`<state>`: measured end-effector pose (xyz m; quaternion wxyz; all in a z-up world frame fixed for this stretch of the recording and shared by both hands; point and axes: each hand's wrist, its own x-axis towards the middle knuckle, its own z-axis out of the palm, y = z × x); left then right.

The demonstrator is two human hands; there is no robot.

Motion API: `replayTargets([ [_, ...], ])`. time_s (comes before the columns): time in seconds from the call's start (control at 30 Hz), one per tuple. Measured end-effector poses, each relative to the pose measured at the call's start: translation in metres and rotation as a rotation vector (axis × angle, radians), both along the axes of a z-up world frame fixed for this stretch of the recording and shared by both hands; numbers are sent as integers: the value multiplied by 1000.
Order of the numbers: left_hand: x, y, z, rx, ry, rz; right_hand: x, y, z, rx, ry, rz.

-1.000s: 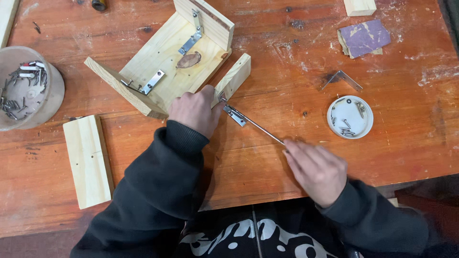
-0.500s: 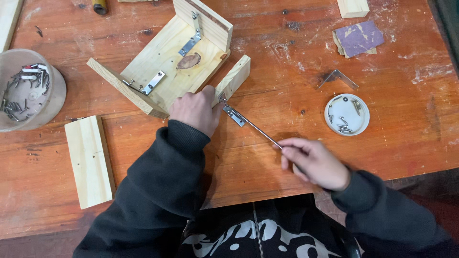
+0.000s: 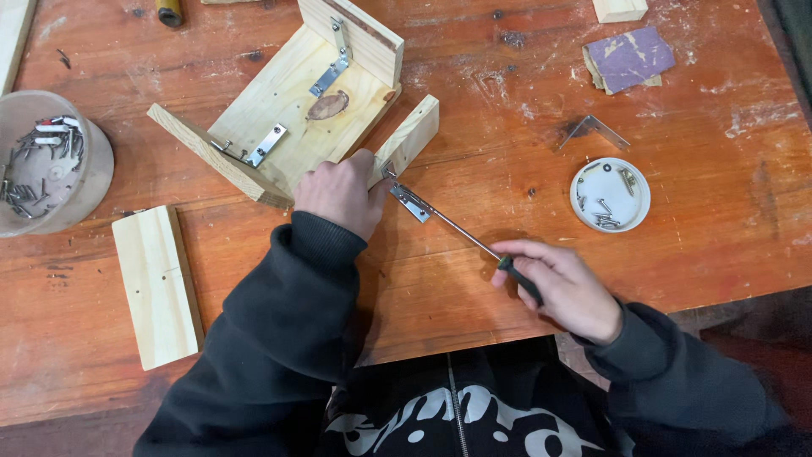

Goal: The person assembles a small wooden box by attaching metal brackets to the wooden pieces using a screwdriver. They secure the brackets with screws, align the pieces, and tighten the screws to complete the assembly.

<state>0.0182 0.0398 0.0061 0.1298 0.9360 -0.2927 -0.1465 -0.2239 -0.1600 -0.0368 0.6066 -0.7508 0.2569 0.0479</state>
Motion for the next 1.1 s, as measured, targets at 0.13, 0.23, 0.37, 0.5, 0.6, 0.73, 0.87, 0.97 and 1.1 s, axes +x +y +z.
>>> replayTargets([
  [0.13, 1, -1, -6, -18, -15, 19, 0, 19, 29, -822, -418, 70],
  [0.23, 1, 0, -6, -32, -25, 20, -5, 22, 25, -1049, -493, 33],
  [0.37, 0, -1, -6, -43, -44, 21, -2, 23, 19, -936, -383, 26],
  [0.5, 0, 0, -7, -35, -48, 32, -2, 22, 16, -826, -318, 56],
  [0.6, -1, 0, -7, -40, -54, 33, -2, 25, 18, -919, -388, 82],
  [0.73, -2, 0, -11, -64, -77, 30, -4, 29, 26, -1078, -396, 132],
  [0.87, -5, 0, -7, -28, -72, 32, -4, 25, 23, -1017, -391, 106],
  [0.97, -5, 0, -7, -14, -66, 30, 2, 24, 29, -970, -299, 135],
  [1.1, -5, -1, -6, -14, -50, 43, 2, 22, 24, -853, -221, 166],
])
